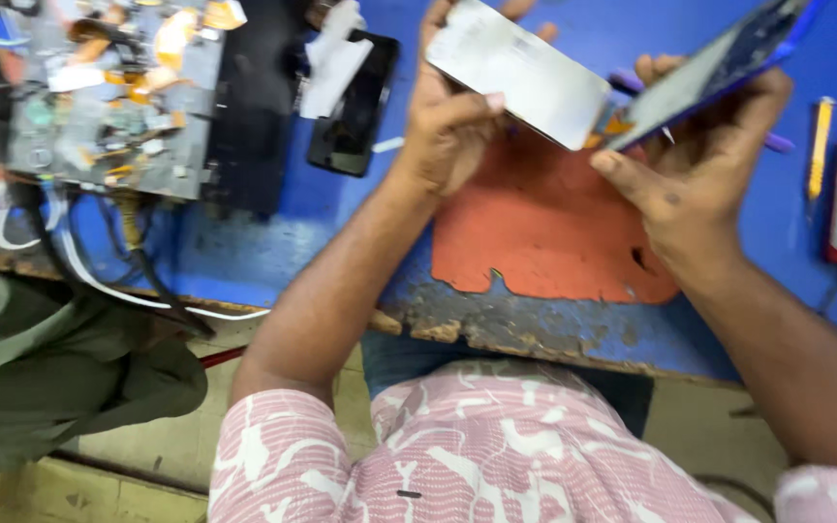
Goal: The person repeatedly opens and closes the back cover of a blue smartphone to check the fit and alignment of the internal components. They handle the device with both hands, pressing along the edges and inspecting the battery and motherboard area.
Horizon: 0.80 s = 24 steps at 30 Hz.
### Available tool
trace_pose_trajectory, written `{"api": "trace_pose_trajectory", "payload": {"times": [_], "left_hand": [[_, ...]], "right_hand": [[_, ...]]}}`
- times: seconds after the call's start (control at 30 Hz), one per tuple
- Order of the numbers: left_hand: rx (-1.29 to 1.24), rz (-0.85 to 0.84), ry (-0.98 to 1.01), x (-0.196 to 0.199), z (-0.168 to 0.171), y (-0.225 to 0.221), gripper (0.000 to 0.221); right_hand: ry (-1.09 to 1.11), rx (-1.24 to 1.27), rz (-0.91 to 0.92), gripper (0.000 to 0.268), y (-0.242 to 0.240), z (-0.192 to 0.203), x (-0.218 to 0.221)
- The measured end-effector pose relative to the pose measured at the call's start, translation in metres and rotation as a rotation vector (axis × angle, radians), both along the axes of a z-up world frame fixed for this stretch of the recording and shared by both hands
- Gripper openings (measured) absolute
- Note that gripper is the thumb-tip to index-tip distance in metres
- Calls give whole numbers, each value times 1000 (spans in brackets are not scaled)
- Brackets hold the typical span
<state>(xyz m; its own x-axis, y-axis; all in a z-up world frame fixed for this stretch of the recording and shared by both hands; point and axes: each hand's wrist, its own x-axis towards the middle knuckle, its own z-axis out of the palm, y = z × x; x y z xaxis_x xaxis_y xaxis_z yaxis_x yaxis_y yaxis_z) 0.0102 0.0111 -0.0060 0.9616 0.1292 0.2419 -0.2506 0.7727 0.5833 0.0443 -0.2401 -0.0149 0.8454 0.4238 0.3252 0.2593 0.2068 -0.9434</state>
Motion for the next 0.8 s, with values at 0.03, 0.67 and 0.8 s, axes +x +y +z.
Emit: {"api": "trace_pose_trajectory", "payload": {"times": [0.03,0.67,0.8], "left_hand": [[6,12,3,-1,-2,0,83],[58,-36,66,-4,1,8,83],[62,-34,65,-4,1,7,83]], "right_hand": [[-3,-6,-4,98,-2,-3,-1],[-39,-17,10,89,5,-1,2],[-32,0,14,90,7,-1,2]]}}
